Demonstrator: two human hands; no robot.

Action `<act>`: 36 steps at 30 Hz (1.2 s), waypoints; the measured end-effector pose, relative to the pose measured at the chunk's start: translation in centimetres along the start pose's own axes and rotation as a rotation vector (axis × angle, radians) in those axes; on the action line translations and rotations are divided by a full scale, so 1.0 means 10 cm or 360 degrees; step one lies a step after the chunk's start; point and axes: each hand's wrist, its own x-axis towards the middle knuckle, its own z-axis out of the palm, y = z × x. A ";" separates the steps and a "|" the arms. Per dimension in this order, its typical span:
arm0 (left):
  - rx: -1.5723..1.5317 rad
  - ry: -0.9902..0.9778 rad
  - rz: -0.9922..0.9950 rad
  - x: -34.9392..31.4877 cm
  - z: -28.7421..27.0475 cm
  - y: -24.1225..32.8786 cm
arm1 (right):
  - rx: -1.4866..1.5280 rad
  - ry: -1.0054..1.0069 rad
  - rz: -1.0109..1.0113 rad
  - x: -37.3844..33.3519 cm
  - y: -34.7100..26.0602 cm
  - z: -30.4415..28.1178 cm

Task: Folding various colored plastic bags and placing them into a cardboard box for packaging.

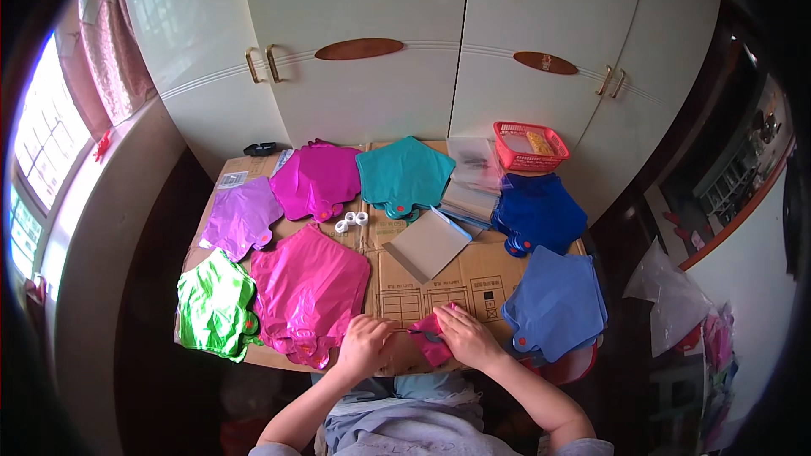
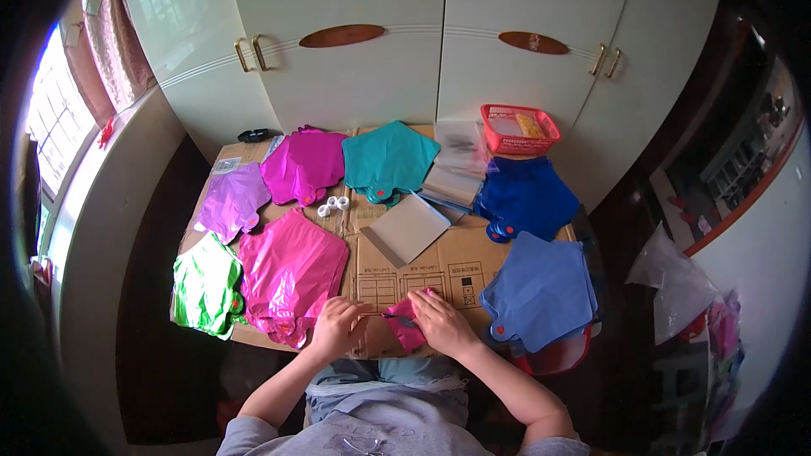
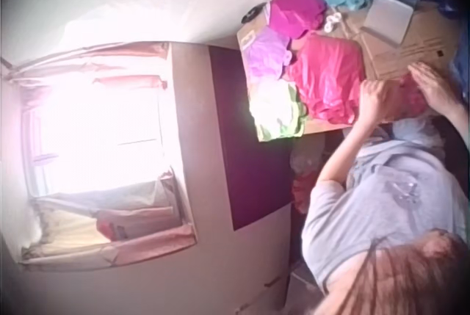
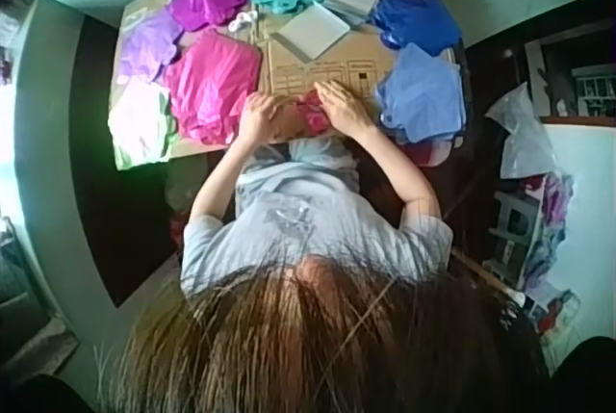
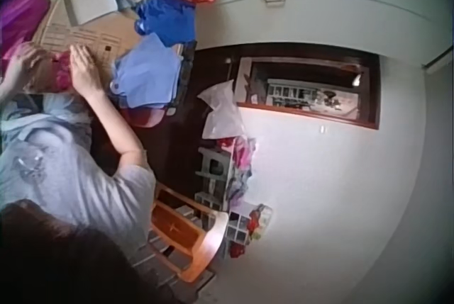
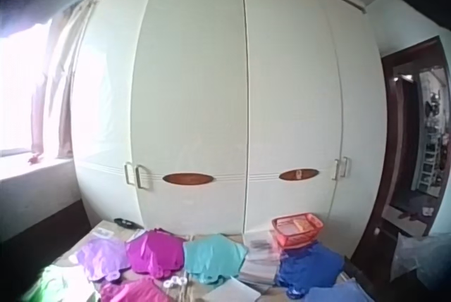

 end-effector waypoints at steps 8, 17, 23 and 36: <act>0.0215 -0.0258 0.0161 -0.01 0.00 0.02 | 0.0043 -0.0122 -0.0154 -0.02 -0.03 -0.04; 0.0617 -0.0186 0.0246 0.55 0.21 -0.32 | -0.0205 -0.0413 -0.0209 -0.17 -0.26 -0.27; 0.0667 -0.0178 0.0389 0.81 0.36 -0.51 | 0.0254 0.0130 0.0037 -0.32 -0.28 -0.27; 0.0481 -0.0107 0.0418 0.03 -0.24 -0.23 | 0.1993 0.0027 0.1259 0.69 0.43 -0.16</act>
